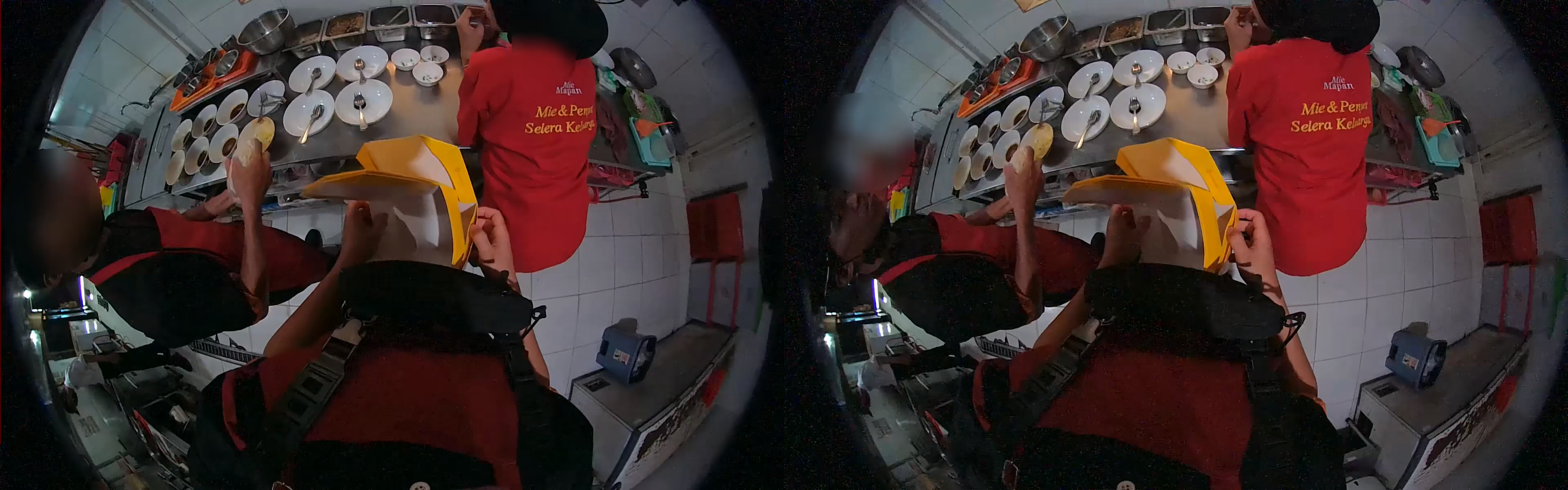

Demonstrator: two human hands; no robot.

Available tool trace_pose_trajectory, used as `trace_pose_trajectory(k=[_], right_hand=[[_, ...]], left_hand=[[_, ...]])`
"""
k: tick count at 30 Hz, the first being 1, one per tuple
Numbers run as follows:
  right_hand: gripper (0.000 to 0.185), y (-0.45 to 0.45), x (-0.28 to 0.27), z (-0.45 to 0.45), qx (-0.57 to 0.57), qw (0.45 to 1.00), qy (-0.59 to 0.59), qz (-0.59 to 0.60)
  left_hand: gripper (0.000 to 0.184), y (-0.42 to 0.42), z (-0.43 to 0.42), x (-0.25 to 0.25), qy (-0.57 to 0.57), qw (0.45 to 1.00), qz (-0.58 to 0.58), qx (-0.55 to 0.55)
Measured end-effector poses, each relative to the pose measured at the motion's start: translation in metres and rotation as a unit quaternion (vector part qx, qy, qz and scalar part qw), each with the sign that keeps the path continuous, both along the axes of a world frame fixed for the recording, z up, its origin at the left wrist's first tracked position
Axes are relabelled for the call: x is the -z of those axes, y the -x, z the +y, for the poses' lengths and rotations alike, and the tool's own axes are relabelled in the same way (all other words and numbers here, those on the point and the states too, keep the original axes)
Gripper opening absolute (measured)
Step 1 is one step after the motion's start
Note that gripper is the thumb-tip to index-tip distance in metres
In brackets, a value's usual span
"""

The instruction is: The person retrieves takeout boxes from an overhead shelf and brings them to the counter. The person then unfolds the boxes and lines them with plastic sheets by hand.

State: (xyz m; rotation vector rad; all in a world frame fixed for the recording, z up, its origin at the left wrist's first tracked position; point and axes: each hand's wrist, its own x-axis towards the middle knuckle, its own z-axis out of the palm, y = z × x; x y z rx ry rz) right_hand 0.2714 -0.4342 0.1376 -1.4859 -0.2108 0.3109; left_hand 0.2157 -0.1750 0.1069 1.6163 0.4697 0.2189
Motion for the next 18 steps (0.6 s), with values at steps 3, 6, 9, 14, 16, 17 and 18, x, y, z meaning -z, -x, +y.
trace_pose_trajectory(k=[3, 6, 9, 14, 16, 17, 18], right_hand=[[0.025, -0.004, 0.004, -0.003, -0.006, 0.999, -0.002, 0.036], [0.026, -0.012, 0.015, -0.004, -0.014, 1.000, 0.000, 0.014], [0.028, -0.013, 0.007, -0.004, -0.031, 0.998, -0.016, 0.055], [0.027, -0.031, 0.032, -0.003, -0.080, 0.996, -0.021, 0.020], [0.028, -0.032, 0.025, 0.001, -0.104, 0.995, -0.009, 0.008], [0.028, -0.034, 0.015, 0.002, -0.115, 0.993, -0.006, 0.011], [0.030, -0.035, 0.004, 0.006, -0.139, 0.989, -0.005, 0.047]], left_hand=[[0.031, 0.002, 0.000, 0.001, 0.013, 1.000, -0.024, 0.002], [0.035, 0.002, 0.004, 0.004, 0.012, 0.999, 0.005, 0.035], [0.031, 0.007, -0.006, -0.008, 0.111, 0.994, -0.001, -0.002], [0.026, 0.016, -0.001, 0.013, 0.050, 0.998, 0.016, 0.018], [0.026, 0.027, -0.006, 0.002, 0.036, 0.998, 0.041, -0.017], [0.028, 0.029, -0.010, -0.006, 0.018, 0.998, 0.051, -0.035], [0.030, 0.034, -0.009, -0.010, 0.001, 0.997, 0.061, -0.052]])
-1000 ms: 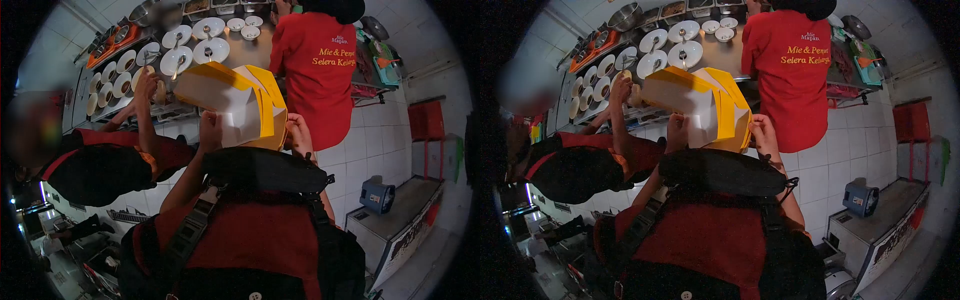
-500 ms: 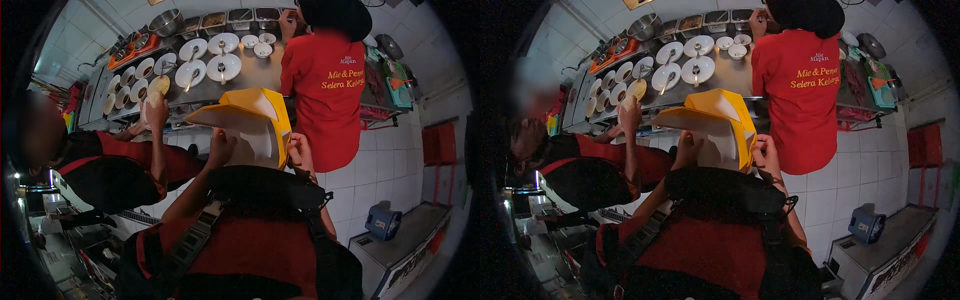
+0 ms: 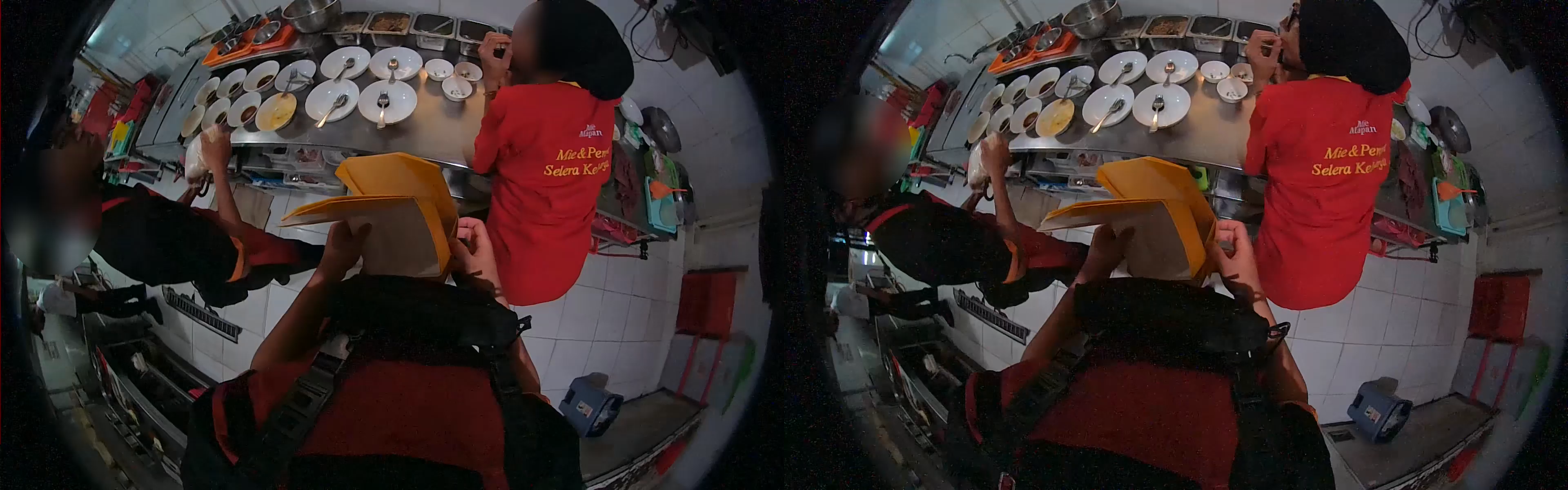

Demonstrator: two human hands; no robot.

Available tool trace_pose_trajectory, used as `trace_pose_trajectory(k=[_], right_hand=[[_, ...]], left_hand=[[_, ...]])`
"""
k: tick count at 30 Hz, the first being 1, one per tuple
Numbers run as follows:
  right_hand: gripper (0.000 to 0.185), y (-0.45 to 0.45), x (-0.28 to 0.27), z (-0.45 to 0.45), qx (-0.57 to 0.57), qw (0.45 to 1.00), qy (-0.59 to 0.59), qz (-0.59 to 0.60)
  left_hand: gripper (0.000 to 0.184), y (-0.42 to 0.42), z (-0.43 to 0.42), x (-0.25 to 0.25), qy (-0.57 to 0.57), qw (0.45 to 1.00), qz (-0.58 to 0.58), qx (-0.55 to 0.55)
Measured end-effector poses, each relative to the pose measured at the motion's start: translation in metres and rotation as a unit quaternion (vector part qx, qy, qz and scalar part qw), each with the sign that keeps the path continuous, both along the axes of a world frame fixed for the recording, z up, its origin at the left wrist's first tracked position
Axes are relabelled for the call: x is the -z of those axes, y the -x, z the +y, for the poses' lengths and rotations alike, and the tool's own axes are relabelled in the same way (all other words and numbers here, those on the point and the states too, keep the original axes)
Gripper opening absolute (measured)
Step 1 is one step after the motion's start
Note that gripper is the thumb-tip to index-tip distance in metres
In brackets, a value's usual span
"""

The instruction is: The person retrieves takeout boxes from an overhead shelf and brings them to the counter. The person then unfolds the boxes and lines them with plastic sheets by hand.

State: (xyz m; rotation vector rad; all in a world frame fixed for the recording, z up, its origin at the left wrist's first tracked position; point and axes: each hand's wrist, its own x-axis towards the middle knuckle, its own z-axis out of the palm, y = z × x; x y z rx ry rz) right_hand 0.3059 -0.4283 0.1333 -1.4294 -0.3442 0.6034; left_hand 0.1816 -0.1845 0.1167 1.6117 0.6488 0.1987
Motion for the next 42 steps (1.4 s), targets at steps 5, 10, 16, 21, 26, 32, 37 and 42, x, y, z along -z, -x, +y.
trace_pose_trajectory(k=[5, 10, 16, 21, 26, 32, 37, 42], right_hand=[[0.049, -0.012, 0.005, 0.028, -0.079, 0.992, -0.031, 0.094], [0.051, -0.034, 0.008, 0.068, -0.124, 0.990, -0.056, 0.046], [0.032, -0.070, -0.005, 0.097, -0.037, 0.993, -0.102, 0.043], [0.029, -0.119, 0.007, 0.146, 0.077, 0.992, -0.096, -0.018], [0.017, -0.139, 0.018, 0.194, 0.220, 0.966, -0.078, 0.115], [0.017, -0.166, 0.086, 0.182, 0.284, 0.957, -0.050, 0.036], [0.019, -0.181, 0.042, 0.203, 0.313, 0.947, 0.075, -0.021], [0.030, -0.200, 0.016, 0.219, 0.331, 0.939, 0.053, 0.072]], left_hand=[[0.019, 0.016, 0.021, -0.003, -0.214, 0.975, 0.058, -0.013], [0.014, 0.002, 0.060, 0.022, -0.070, 0.997, -0.024, -0.001], [0.030, -0.059, 0.126, 0.075, -0.055, 0.965, -0.251, 0.050], [0.030, -0.124, 0.186, 0.069, -0.059, 0.964, -0.240, 0.092], [0.030, -0.159, 0.274, 0.055, -0.104, 0.968, -0.209, 0.092], [0.030, -0.181, 0.368, 0.028, -0.209, 0.963, -0.166, 0.046], [0.030, -0.181, 0.407, 0.016, -0.288, 0.949, -0.129, 0.005], [0.030, -0.190, 0.409, 0.003, -0.339, 0.935, -0.107, 0.016]])
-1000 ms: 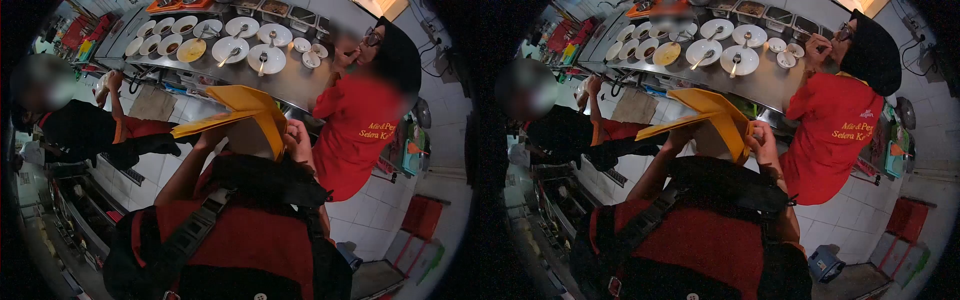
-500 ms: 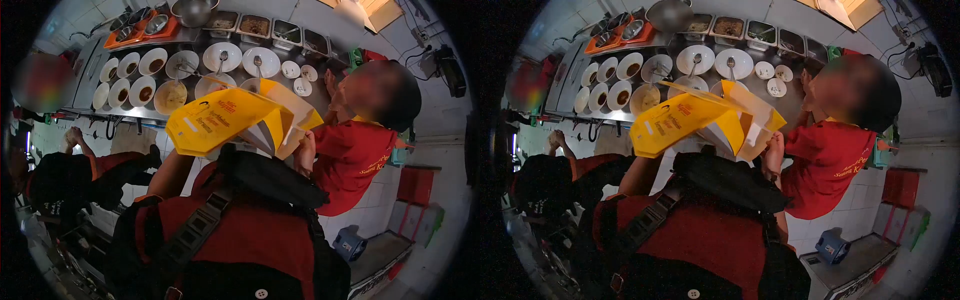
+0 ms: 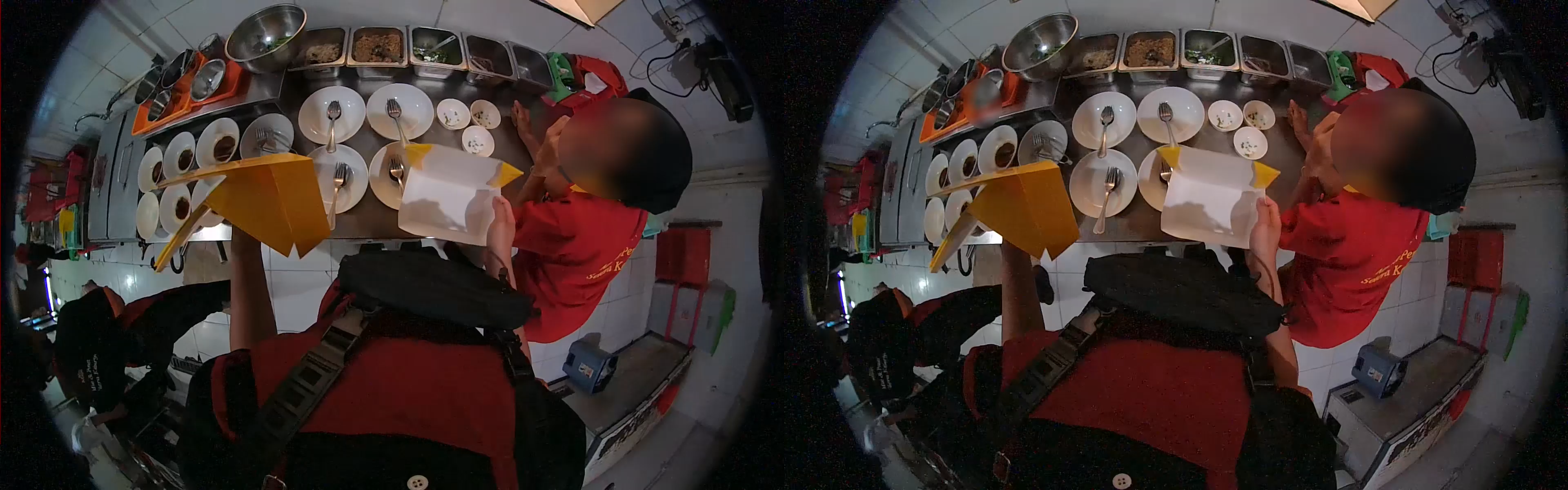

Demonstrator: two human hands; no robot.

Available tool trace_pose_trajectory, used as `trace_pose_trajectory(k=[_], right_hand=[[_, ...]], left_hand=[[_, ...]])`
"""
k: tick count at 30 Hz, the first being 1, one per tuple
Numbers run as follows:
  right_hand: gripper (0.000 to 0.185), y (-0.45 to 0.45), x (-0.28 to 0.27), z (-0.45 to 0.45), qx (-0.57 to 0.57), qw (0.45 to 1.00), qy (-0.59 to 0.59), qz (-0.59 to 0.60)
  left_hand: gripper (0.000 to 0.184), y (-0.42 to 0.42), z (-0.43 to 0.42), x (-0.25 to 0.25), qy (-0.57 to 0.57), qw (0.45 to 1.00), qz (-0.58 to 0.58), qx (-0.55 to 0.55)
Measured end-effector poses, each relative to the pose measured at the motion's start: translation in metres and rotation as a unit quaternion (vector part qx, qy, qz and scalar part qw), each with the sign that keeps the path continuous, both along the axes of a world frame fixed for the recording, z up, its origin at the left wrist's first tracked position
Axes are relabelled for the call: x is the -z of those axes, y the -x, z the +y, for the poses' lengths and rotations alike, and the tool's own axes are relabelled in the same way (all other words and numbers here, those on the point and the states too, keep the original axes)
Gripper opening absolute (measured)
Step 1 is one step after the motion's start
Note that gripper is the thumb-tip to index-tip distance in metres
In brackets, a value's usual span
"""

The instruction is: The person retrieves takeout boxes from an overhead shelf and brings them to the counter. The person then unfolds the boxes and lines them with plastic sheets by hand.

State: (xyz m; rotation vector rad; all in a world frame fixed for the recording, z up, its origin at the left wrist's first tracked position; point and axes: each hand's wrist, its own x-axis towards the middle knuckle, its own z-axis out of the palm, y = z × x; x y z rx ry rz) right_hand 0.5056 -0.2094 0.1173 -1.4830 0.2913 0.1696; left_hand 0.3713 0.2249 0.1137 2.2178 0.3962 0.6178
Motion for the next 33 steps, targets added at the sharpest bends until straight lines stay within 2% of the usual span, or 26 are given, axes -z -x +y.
trace_pose_trajectory(k=[1, 2, 3, 4, 5, 8, 9, 11, 12, 13, 14, 15, 17, 18, 20, 21, 23, 24, 26, 27, 29, 33], right_hand=[[0.030, -0.004, 0.014, -0.004, 0.006, 1.000, -0.001, 0.002], [0.032, -0.011, 0.037, -0.009, -0.001, 0.986, -0.138, 0.090], [0.035, -0.017, 0.036, -0.005, -0.012, 0.947, -0.272, 0.171], [0.038, -0.014, 0.033, 0.005, 0.015, 0.933, -0.303, 0.191], [0.038, -0.016, 0.033, 0.002, 0.011, 0.933, -0.306, 0.188], [0.047, -0.033, 0.058, -0.012, -0.129, 0.896, -0.340, 0.255], [0.047, -0.042, 0.062, -0.007, -0.132, 0.894, -0.347, 0.249], [0.050, -0.047, 0.073, -0.002, -0.081, 0.952, -0.260, 0.139], [0.050, -0.049, 0.070, -0.007, -0.077, 0.951, -0.264, 0.143], [0.053, -0.055, 0.062, -0.016, -0.144, 0.959, -0.213, 0.119], [0.056, -0.063, 0.057, -0.022, -0.210, 0.960, -0.160, 0.090], [0.056, -0.066, 0.065, -0.025, -0.209, 0.960, -0.165, 0.088], [0.059, -0.064, 0.084, -0.029, -0.122, 0.984, -0.131, -0.008], [0.059, -0.062, 0.083, -0.030, -0.123, 0.983, -0.133, -0.007], [0.057, -0.062, 0.080, -0.035, -0.083, 0.994, -0.057, -0.037], [0.057, -0.066, 0.089, -0.043, -0.085, 0.994, -0.057, -0.037], [0.054, -0.076, 0.114, -0.060, -0.148, 0.989, -0.019, 0.008], [0.054, -0.077, 0.105, -0.059, -0.148, 0.989, -0.019, 0.012], [0.051, -0.074, 0.067, -0.049, -0.120, 0.988, 0.028, 0.093], [0.051, -0.075, 0.081, -0.055, -0.119, 0.988, 0.027, 0.097], [0.048, -0.080, 0.100, -0.066, -0.067, 0.986, 0.117, 0.100], [0.044, -0.091, 0.102, -0.071, 0.026, 0.995, 0.055, 0.078]], left_hand=[[0.030, -0.002, 0.001, 0.001, -0.008, 1.000, 0.002, -0.005], [0.030, -0.003, 0.005, 0.001, -0.015, 1.000, 0.007, -0.016], [0.030, -0.009, 0.010, 0.001, -0.027, 0.999, 0.010, -0.022], [0.030, -0.014, 0.016, 0.002, -0.038, 0.999, 0.015, -0.026], [0.030, -0.017, 0.017, 0.002, -0.050, 0.998, 0.022, -0.031], [0.030, -0.025, 0.011, 0.002, -0.081, 0.996, 0.031, -0.037], [0.030, -0.030, 0.006, -0.002, -0.098, 0.994, 0.030, -0.037], [0.030, -0.040, -0.003, -0.006, -0.200, 0.979, 0.019, -0.039], [0.030, -0.046, -0.006, -0.009, -0.272, 0.961, 0.009, -0.043], [0.030, -0.054, -0.013, -0.019, -0.298, 0.954, 0.003, -0.029], [0.032, -0.058, -0.019, -0.033, 0.039, 0.999, 0.028, 0.020], [0.032, -0.064, -0.018, -0.034, 0.034, 0.999, 0.027, 0.022], [0.027, -0.075, -0.016, -0.034, 0.231, 0.961, -0.091, 0.121], [0.027, -0.078, -0.015, -0.033, 0.230, 0.961, -0.091, 0.121], [0.024, -0.085, -0.013, -0.029, 0.374, 0.899, -0.154, 0.167], [0.024, -0.088, -0.012, -0.029, 0.374, 0.899, -0.155, 0.165], [0.024, -0.096, -0.013, -0.029, 0.285, 0.942, -0.112, 0.141], [0.024, -0.100, -0.019, -0.034, 0.285, 0.942, -0.108, 0.140], [0.025, -0.106, -0.033, -0.042, 0.157, 0.979, -0.068, 0.113], [0.025, -0.108, -0.035, -0.040, 0.157, 0.979, -0.064, 0.114], [0.031, -0.111, -0.038, -0.038, 0.241, 0.963, -0.074, 0.090], [0.029, -0.122, -0.041, -0.046, 0.270, 0.956, -0.074, 0.086]])
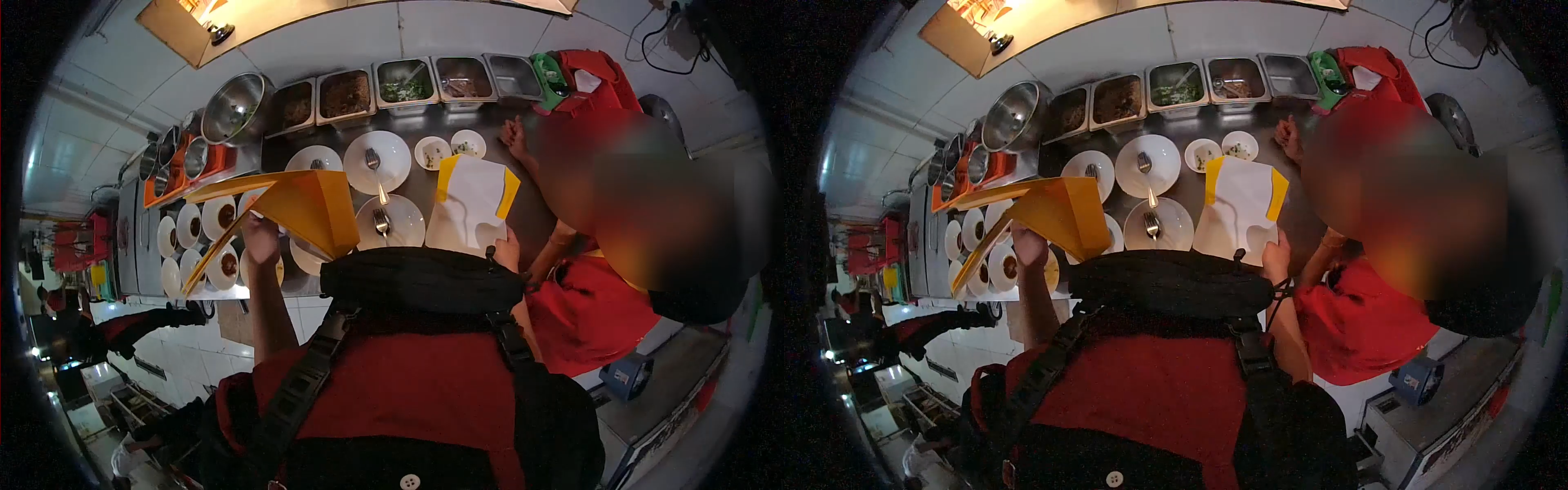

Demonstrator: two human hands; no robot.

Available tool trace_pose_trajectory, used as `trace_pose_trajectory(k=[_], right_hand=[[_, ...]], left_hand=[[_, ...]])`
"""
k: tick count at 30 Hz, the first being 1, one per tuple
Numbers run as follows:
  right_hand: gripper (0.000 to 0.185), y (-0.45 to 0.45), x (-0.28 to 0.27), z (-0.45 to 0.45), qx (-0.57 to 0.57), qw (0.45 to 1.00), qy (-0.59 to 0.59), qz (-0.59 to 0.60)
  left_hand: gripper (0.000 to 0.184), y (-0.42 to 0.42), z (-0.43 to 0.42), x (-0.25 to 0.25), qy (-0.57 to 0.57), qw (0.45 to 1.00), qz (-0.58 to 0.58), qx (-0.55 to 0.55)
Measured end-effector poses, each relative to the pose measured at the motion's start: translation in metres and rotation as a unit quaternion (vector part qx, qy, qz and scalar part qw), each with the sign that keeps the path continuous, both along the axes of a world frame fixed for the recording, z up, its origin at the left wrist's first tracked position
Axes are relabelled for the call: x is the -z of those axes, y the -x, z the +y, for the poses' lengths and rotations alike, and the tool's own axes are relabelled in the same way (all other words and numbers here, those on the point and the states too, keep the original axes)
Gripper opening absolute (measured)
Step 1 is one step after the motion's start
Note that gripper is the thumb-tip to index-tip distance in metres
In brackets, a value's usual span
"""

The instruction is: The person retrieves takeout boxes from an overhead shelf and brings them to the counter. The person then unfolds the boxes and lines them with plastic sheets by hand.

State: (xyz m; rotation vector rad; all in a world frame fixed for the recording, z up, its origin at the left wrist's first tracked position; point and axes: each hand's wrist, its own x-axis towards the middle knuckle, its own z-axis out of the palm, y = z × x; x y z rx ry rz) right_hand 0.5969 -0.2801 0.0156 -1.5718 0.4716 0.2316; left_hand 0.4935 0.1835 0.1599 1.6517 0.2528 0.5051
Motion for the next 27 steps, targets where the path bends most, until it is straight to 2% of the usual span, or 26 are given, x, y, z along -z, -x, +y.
trace_pose_trajectory(k=[1, 2, 3, 4, 5, 7, 9, 11, 12, 13, 14, 16, 17, 20, 22, 23, 24, 25, 26, 27], right_hand=[[0.043, -0.008, 0.014, -0.008, -0.005, 0.996, 0.079, -0.045], [0.043, -0.017, 0.028, -0.016, -0.007, 0.983, 0.159, -0.088], [0.043, -0.026, 0.019, -0.018, 0.007, 0.984, 0.157, -0.087], [0.042, -0.037, -0.009, -0.019, -0.010, 0.967, 0.225, -0.115], [0.041, -0.050, -0.029, -0.022, -0.029, 0.946, 0.292, -0.141], [0.040, -0.086, -0.044, -0.039, -0.056, 0.936, 0.322, -0.132], [0.039, -0.108, -0.111, -0.033, -0.044, 0.933, 0.343, -0.101], [0.038, -0.156, -0.068, -0.075, -0.100, 0.930, 0.311, -0.170], [0.038, -0.171, -0.083, -0.084, -0.136, 0.926, 0.330, -0.121], [0.038, -0.185, -0.099, -0.094, -0.172, 0.919, 0.348, -0.073], [0.038, -0.201, -0.098, -0.106, -0.175, 0.925, 0.332, -0.061], [0.038, -0.235, -0.088, -0.141, -0.171, 0.932, 0.315, -0.051], [0.037, -0.253, -0.076, -0.157, -0.144, 0.937, 0.314, -0.051], [0.036, -0.300, -0.031, -0.203, -0.086, 0.948, 0.295, -0.083], [0.034, -0.329, 0.003, -0.229, -0.054, 0.952, 0.278, -0.118], [0.033, -0.343, 0.022, -0.239, -0.023, 0.933, 0.309, -0.184], [0.033, -0.352, 0.031, -0.246, 0.008, 0.908, 0.339, -0.247], [0.033, -0.350, 0.018, -0.242, 0.007, 0.908, 0.337, -0.247], [0.033, -0.339, -0.006, -0.233, 0.025, 0.891, 0.395, -0.224], [0.033, -0.334, -0.022, -0.225, 0.045, 0.869, 0.452, -0.198]], left_hand=[[0.024, -0.006, -0.005, -0.005, 0.021, 0.999, -0.027, 0.005], [0.027, -0.013, -0.009, -0.009, 0.041, 0.998, -0.054, 0.013], [0.031, -0.017, -0.003, 0.000, 0.013, 1.000, -0.011, -0.024], [0.033, -0.020, -0.004, -0.007, -0.061, 0.997, 0.032, -0.016], [0.032, -0.025, 0.002, 0.002, -0.058, 0.998, 0.023, -0.006], [0.032, -0.042, 0.002, 0.007, -0.057, 0.998, 0.013, 0.017], [0.027, -0.062, -0.017, -0.005, 0.061, 0.992, 0.103, -0.045], [0.025, -0.084, -0.051, -0.031, 0.022, 0.990, 0.131, -0.049], [0.024, -0.093, -0.061, -0.038, -0.014, 0.985, 0.157, -0.066], [0.017, -0.103, -0.057, -0.023, 0.007, 0.989, 0.140, -0.040], [0.017, -0.112, -0.060, -0.015, 0.004, 0.990, 0.140, -0.033], [0.014, -0.133, -0.073, -0.007, -0.039, 0.994, 0.068, 0.077], [0.012, -0.141, -0.083, -0.007, -0.084, 0.990, 0.072, 0.089], [0.013, -0.168, -0.127, -0.005, 0.023, 0.985, 0.070, 0.156], [0.011, -0.188, -0.150, 0.002, -0.066, 0.972, 0.104, 0.200], [0.011, -0.197, -0.170, -0.010, -0.153, 0.961, 0.119, 0.196], [0.018, -0.202, -0.199, -0.049, -0.202, 0.929, 0.238, 0.199], [0.025, -0.220, -0.194, -0.003, -0.164, 0.931, 0.233, 0.229], [0.032, -0.234, -0.202, 0.023, -0.218, 0.921, 0.225, 0.231], [0.032, -0.247, -0.213, 0.061, -0.213, 0.940, 0.168, 0.209]])
